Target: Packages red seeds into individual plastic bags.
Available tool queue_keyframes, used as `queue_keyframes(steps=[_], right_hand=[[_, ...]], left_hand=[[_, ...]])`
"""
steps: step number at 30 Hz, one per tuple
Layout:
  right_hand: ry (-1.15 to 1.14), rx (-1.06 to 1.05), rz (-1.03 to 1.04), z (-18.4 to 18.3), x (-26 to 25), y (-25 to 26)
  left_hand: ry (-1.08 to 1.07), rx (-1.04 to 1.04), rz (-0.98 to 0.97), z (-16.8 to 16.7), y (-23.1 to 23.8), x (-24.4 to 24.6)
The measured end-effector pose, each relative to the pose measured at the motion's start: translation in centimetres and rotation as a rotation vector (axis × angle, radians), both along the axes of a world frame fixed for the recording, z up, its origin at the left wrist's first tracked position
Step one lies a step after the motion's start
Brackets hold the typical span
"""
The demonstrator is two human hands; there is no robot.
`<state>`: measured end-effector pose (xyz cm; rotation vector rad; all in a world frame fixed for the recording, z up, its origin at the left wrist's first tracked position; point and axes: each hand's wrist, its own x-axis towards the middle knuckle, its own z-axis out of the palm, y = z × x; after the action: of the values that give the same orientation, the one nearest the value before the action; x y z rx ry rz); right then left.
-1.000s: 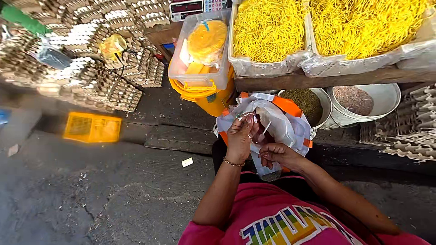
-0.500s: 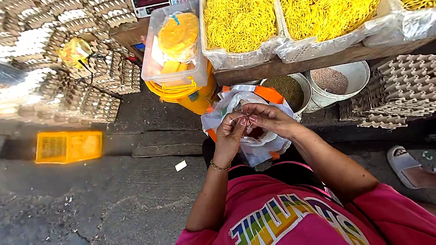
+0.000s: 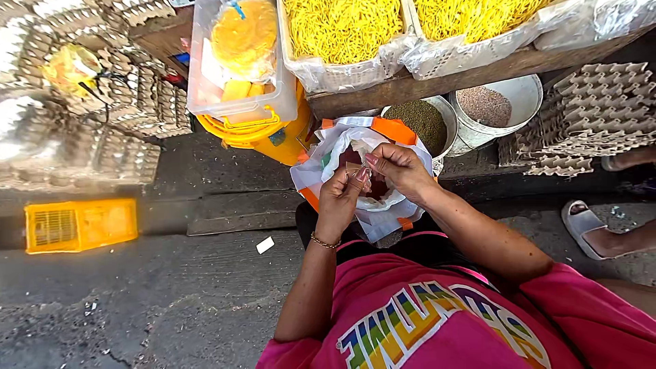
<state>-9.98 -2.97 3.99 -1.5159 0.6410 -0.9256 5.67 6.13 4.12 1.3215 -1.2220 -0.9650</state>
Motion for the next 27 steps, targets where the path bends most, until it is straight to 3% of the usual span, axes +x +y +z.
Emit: queue_keyframes(steps=[6,13,16,19,23,27], right_hand=[[0.050,0.149,0.168,0.5,-0.6,-0.6],[0.064,0.076,0.102,-1.0,-0.8,-1.0],[0.066,0.025,0.060,-1.7,-0.9,-1.2],[0.089,-0.002,0.043,-2.3,-0.7,-1.2],[0.150,-0.088,0.018,-2.9,0.3,-0.8],[0.166,-0.228,-0.041,-3.1,1.2,-0.5]], left_hand=[[-0.007,0.024,-0.043,-0.3,0.3,0.6],[-0.052,0.142,-0.126,-1.1,0.8,2.6],[-0.197,0.264,0.089,-1.8,1.4,4.9],[-0.453,0.220,0.258,-1.8,1.2,6.0],[-0.509,0.089,0.168,-1.8,1.2,5.0],[-0.271,0.125,-0.050,-1.3,1.2,3.3]])
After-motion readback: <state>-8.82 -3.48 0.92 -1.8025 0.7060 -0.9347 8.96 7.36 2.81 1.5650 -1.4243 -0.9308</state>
